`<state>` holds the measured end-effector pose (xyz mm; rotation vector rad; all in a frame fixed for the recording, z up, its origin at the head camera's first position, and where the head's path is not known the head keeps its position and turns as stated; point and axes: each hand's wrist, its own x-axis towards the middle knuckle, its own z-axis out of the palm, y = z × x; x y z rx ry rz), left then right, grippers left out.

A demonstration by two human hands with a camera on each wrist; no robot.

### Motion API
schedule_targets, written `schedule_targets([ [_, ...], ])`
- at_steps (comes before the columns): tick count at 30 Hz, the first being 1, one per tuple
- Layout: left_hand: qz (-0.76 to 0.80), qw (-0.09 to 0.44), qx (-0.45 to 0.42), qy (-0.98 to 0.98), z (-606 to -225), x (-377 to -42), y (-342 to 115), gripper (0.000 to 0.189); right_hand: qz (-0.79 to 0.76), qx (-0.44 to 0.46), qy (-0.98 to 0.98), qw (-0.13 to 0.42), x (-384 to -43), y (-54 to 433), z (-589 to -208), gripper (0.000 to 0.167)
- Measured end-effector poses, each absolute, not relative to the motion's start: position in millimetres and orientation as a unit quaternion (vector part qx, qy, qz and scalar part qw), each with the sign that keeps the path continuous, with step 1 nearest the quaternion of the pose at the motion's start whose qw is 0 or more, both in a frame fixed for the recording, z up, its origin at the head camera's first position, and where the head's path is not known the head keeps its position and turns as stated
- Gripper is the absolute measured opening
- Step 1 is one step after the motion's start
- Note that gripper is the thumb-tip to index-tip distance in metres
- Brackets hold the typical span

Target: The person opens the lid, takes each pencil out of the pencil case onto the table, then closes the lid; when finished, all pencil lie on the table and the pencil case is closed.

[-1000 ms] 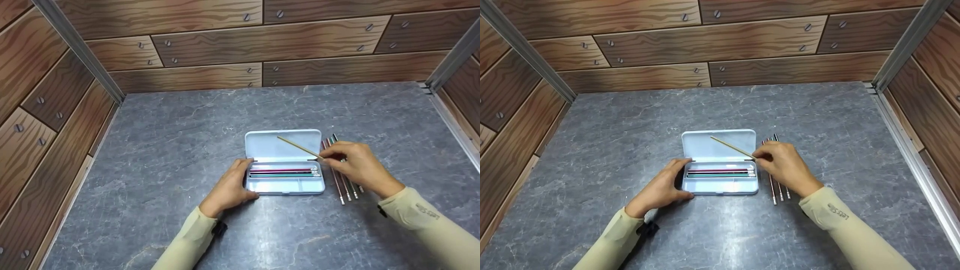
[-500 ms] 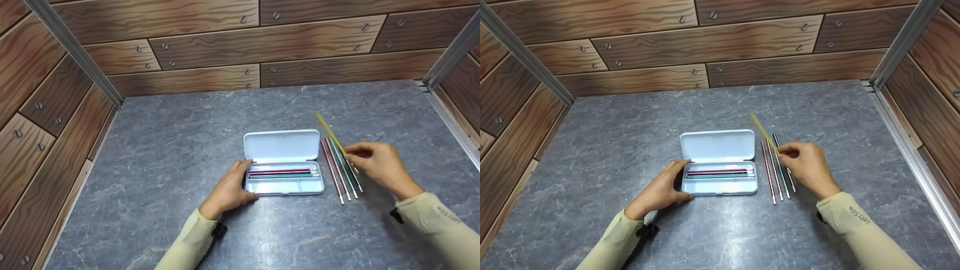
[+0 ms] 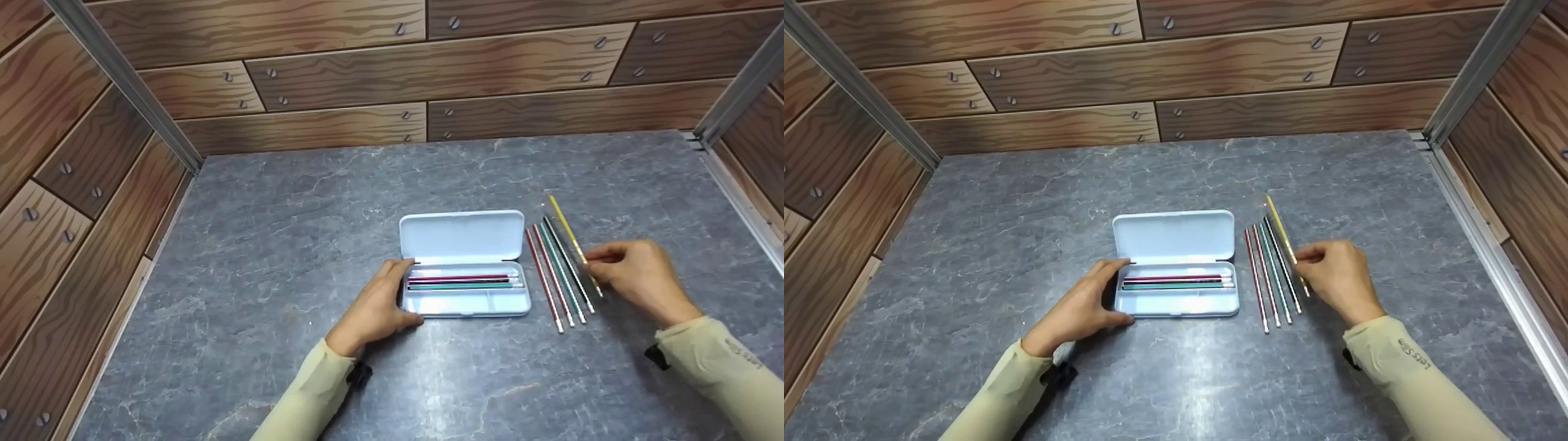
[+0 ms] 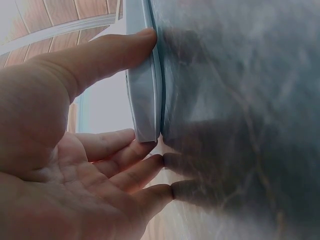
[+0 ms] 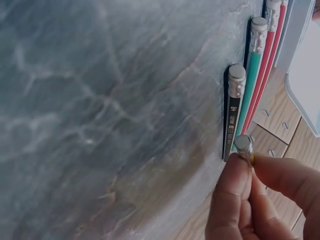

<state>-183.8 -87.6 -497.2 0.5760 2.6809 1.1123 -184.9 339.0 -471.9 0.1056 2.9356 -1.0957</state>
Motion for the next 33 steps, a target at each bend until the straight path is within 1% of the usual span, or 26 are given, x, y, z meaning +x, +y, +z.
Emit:
schedule_targets([
  [8,0.372,0.09,0.196,0.903,-498.2,-184.6,-87.1,0.105,-0.352,0.063,0.931,0.07,-182.7,344.0,-475.4,0.037],
  [19,0.372,0.091,0.196,0.903,-500.0,-184.4,-86.8,0.104,-0.352,0.066,0.926,0.121,-182.4,342.7,-474.6,0.034],
  [23,0.373,0.091,0.196,0.902,-499.2,-184.8,-86.7,0.104,-0.362,0.07,0.921,0.127,-183.0,341.5,-473.9,0.033],
  [33,0.376,0.089,0.197,0.901,-498.4,-184.6,-87.6,0.104,-0.364,0.072,0.921,0.115,-183.4,341.3,-474.3,0.036],
])
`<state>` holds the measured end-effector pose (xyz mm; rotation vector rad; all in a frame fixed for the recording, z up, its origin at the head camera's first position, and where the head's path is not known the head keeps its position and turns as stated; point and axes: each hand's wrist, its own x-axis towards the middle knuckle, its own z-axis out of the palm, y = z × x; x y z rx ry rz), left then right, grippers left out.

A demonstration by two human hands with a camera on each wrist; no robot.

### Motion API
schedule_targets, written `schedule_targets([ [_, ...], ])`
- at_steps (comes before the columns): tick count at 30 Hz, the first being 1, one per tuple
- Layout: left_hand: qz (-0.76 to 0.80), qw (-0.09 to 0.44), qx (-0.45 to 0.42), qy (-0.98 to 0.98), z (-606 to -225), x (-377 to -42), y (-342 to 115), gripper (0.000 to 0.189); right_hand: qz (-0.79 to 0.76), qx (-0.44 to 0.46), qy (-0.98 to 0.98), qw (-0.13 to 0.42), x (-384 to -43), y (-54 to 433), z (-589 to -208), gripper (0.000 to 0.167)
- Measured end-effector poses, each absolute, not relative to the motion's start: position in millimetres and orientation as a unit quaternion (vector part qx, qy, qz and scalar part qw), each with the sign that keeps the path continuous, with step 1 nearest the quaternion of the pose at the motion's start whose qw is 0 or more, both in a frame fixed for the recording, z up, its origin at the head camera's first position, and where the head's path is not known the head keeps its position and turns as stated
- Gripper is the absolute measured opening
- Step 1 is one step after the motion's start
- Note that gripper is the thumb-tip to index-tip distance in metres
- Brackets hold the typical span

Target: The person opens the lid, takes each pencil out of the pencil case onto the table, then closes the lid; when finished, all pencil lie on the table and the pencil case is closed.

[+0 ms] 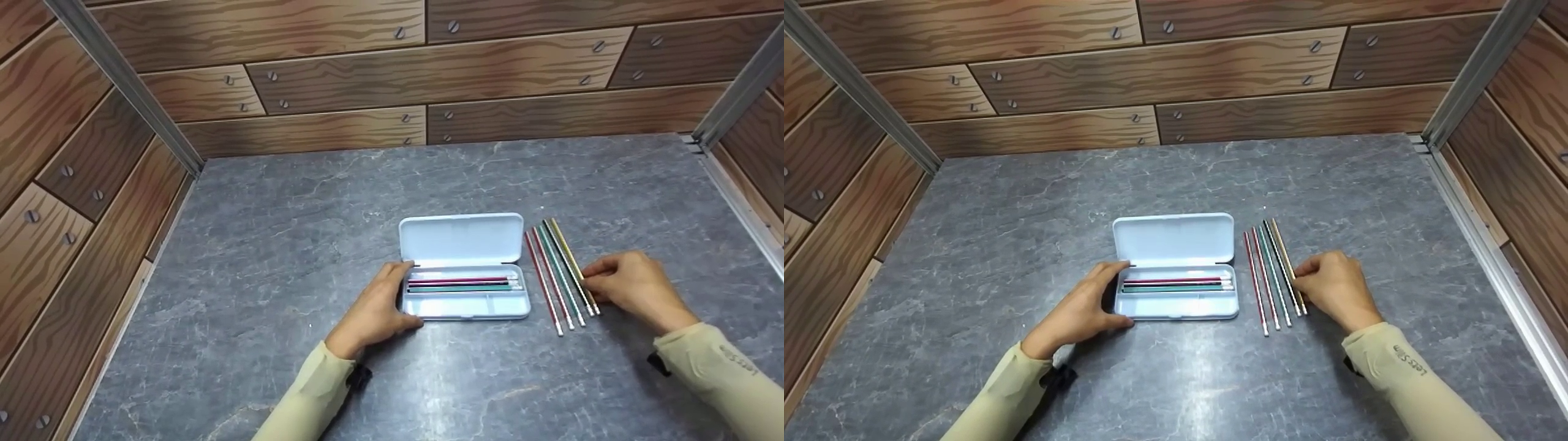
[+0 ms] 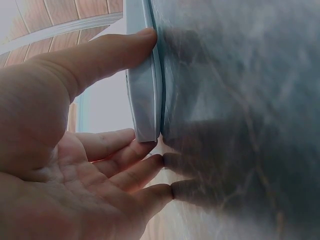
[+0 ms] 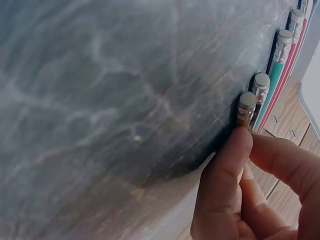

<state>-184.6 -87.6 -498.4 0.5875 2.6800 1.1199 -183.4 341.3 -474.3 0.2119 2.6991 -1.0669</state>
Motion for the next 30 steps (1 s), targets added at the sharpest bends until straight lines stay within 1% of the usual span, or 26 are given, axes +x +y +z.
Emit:
schedule_targets([
  [4,0.377,0.09,0.198,0.9,-498,-185,-88,0.104,-0.355,0.074,0.929,0.07,-184,337,-473,0.036],
  [7,0.377,0.085,0.201,0.9,-497,-185,-88,0.104,-0.344,0.059,0.937,0.013,-186,330,-472,0.034],
  [12,0.374,0.088,0.198,0.902,-495,-186,-88,0.105,-0.35,0.005,0.933,-0.077,-189,310,-471,0.03],
  [17,0.372,0.102,0.184,0.904,-495,-185,-85,0.105,-0.37,-0.045,0.92,-0.124,-193,287,-470,0.026],
  [21,0.372,0.102,0.184,0.904,-494,-185,-85,0.105,-0.4,-0.088,0.904,-0.124,-195,268,-469,0.025],
  [26,0.37,0.097,0.185,0.905,-494,-186,-86,0.105,-0.417,-0.169,0.889,-0.083,-198,246,-469,0.03],
  [30,0.373,0.099,0.182,0.904,-496,-185,-86,0.106,-0.377,-0.241,0.892,-0.066,-203,236,-476,0.029],
])
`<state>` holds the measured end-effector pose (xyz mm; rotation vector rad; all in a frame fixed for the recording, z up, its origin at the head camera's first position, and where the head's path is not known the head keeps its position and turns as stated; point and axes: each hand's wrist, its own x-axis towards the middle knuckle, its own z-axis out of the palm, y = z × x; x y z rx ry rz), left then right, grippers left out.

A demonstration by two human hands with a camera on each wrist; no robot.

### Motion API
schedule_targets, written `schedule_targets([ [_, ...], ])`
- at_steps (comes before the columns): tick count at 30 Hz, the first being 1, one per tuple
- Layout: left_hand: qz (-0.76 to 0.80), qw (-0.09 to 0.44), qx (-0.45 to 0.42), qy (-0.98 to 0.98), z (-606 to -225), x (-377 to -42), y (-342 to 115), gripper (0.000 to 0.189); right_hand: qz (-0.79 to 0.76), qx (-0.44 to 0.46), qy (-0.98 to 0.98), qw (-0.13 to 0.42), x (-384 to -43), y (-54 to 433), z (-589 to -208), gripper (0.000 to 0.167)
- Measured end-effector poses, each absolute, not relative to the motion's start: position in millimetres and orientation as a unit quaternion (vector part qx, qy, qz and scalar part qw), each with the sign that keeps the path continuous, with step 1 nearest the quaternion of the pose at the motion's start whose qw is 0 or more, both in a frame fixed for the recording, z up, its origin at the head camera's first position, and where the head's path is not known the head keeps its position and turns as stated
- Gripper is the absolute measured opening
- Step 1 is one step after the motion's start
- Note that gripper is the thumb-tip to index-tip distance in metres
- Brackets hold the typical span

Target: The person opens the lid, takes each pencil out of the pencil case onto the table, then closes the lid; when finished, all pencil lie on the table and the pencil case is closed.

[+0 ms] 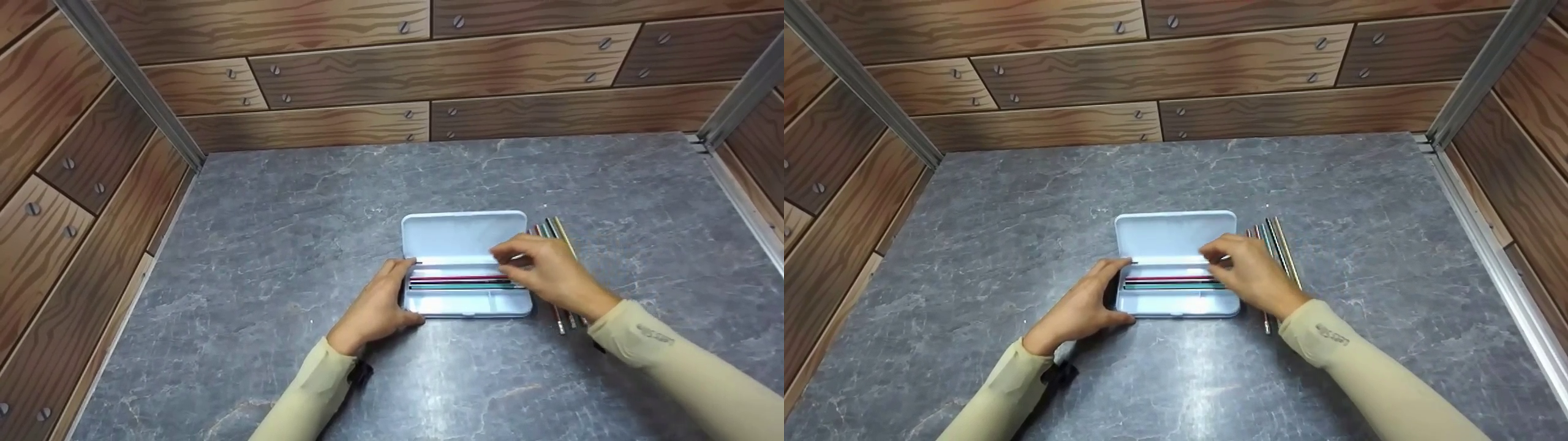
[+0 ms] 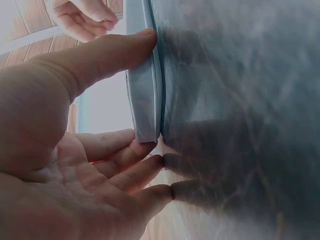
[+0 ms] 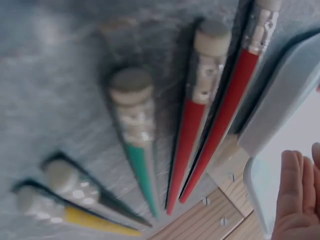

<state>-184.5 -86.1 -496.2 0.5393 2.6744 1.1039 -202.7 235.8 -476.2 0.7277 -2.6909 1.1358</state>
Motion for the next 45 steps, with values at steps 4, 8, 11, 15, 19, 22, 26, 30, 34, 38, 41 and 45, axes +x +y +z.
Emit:
schedule_targets([
  [4,0.377,0.1,0.183,0.903,-497,-184,-87,0.106,0.307,0.307,-0.899,0.067,-205,231,-484,0.029],
  [8,0.38,0.104,0.181,0.901,-497,-184,-87,0.106,0.275,0.348,-0.895,0.049,-205,230,-489,0.03],
  [11,0.378,0.103,0.181,0.902,-497,-184,-87,0.106,0.264,0.361,-0.894,0.036,-206,230,-489,0.03],
  [15,0.374,0.098,0.184,0.904,-497,-185,-87,0.105,0.249,0.368,-0.896,0.025,-206,230,-487,0.029],
  [19,0.376,0.099,0.183,0.903,-498,-185,-87,0.104,0.248,0.36,-0.899,0.009,-205,228,-484,0.028],
  [22,0.376,0.097,0.184,0.903,-498,-184,-87,0.104,0.259,0.35,-0.9,-0.002,-206,227,-483,0.027],
  [26,0.379,0.095,0.186,0.902,-497,-185,-87,0.104,0.279,0.343,-0.897,-0.006,-207,227,-484,0.022],
  [30,0.382,0.097,0.186,0.9,-496,-186,-87,0.104,0.294,0.336,-0.895,-0.001,-208,228,-486,0.018],
  [34,0.382,0.097,0.186,0.9,-495,-185,-87,0.105,0.306,0.318,-0.897,-0.008,-209,228,-486,0.019],
  [38,0.38,0.097,0.188,0.9,-496,-185,-87,0.105,0.312,0.305,-0.9,-0.025,-210,228,-484,0.019],
  [41,0.378,0.097,0.189,0.901,-497,-185,-87,0.104,0.31,0.303,-0.901,-0.032,-211,227,-482,0.019],
  [45,0.378,0.091,0.193,0.901,-497,-184,-88,0.103,0.307,0.303,-0.902,-0.035,-212,225,-482,0.02],
])
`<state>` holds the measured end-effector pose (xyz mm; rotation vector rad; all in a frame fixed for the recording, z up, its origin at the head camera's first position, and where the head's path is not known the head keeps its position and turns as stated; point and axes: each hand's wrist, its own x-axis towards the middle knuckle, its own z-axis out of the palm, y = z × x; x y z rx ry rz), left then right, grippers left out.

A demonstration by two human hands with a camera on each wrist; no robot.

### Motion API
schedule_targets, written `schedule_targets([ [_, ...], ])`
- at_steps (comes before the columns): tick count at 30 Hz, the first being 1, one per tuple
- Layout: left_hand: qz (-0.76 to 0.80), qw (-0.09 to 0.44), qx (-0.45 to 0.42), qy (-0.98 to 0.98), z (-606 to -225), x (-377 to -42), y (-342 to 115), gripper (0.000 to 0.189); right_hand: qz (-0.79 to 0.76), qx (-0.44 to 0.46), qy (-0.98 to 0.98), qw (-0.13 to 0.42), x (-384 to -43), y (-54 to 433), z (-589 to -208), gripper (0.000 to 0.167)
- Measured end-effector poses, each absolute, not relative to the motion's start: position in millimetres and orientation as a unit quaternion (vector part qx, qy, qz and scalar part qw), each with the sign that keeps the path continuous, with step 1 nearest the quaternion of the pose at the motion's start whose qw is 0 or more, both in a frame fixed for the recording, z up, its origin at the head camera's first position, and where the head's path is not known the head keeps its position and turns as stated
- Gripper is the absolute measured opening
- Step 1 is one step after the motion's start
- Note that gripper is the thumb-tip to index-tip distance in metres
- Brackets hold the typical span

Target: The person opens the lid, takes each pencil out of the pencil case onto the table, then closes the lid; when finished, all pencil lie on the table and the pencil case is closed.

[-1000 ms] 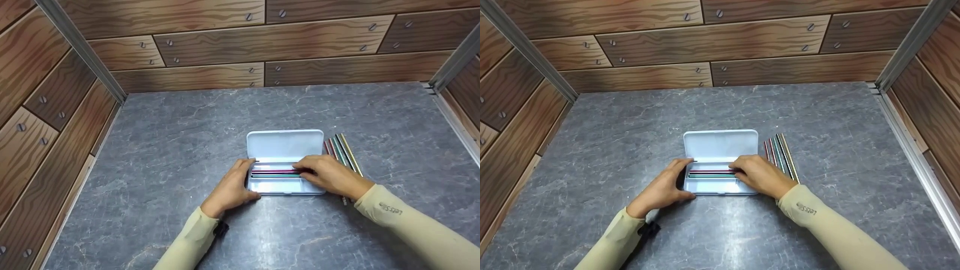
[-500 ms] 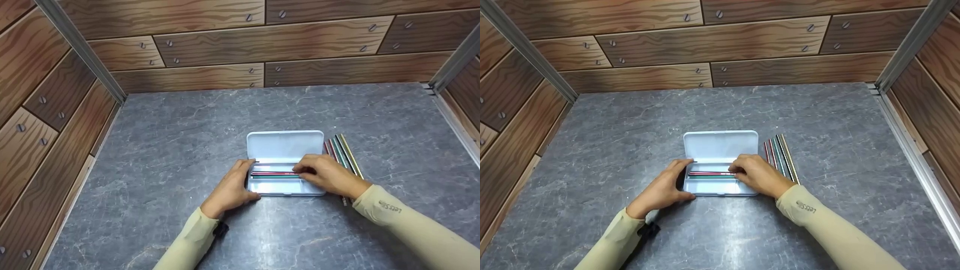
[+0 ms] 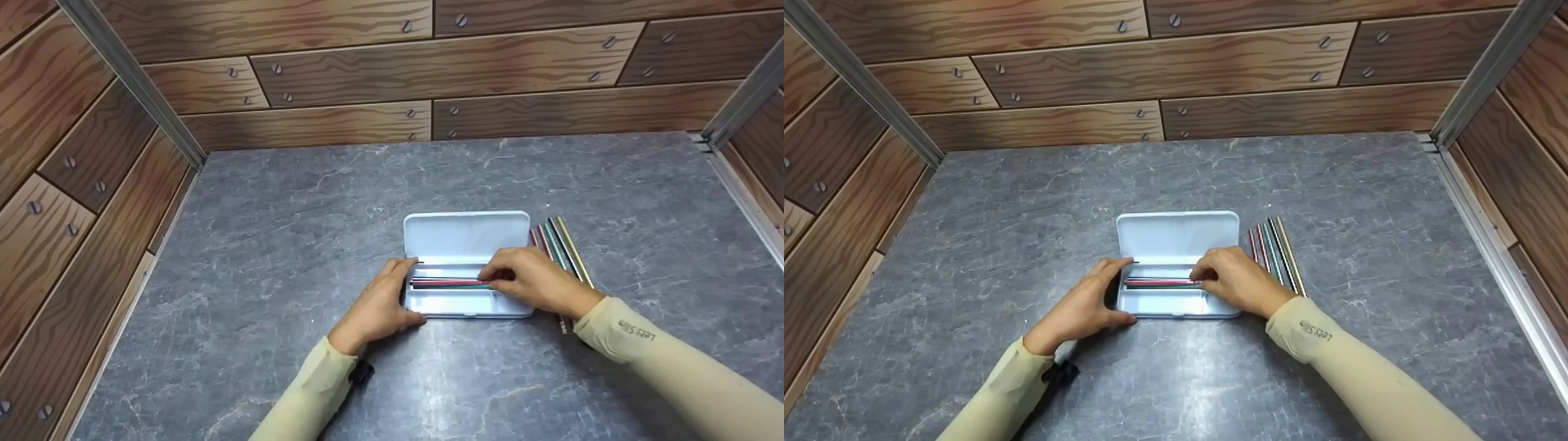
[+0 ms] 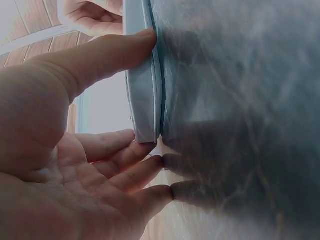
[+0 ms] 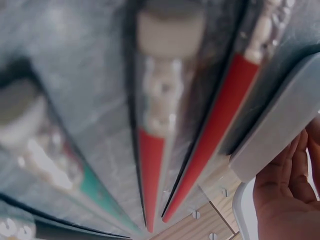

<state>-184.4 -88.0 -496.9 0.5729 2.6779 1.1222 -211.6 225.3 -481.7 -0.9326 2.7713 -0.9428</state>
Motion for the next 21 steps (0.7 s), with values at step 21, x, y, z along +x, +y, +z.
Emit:
schedule_targets([
  [21,0.375,0.087,0.196,0.902,-497,-183,-89,0.104,-0.392,-0.209,0.896,-0.018,-202,239,-463,0.019],
])
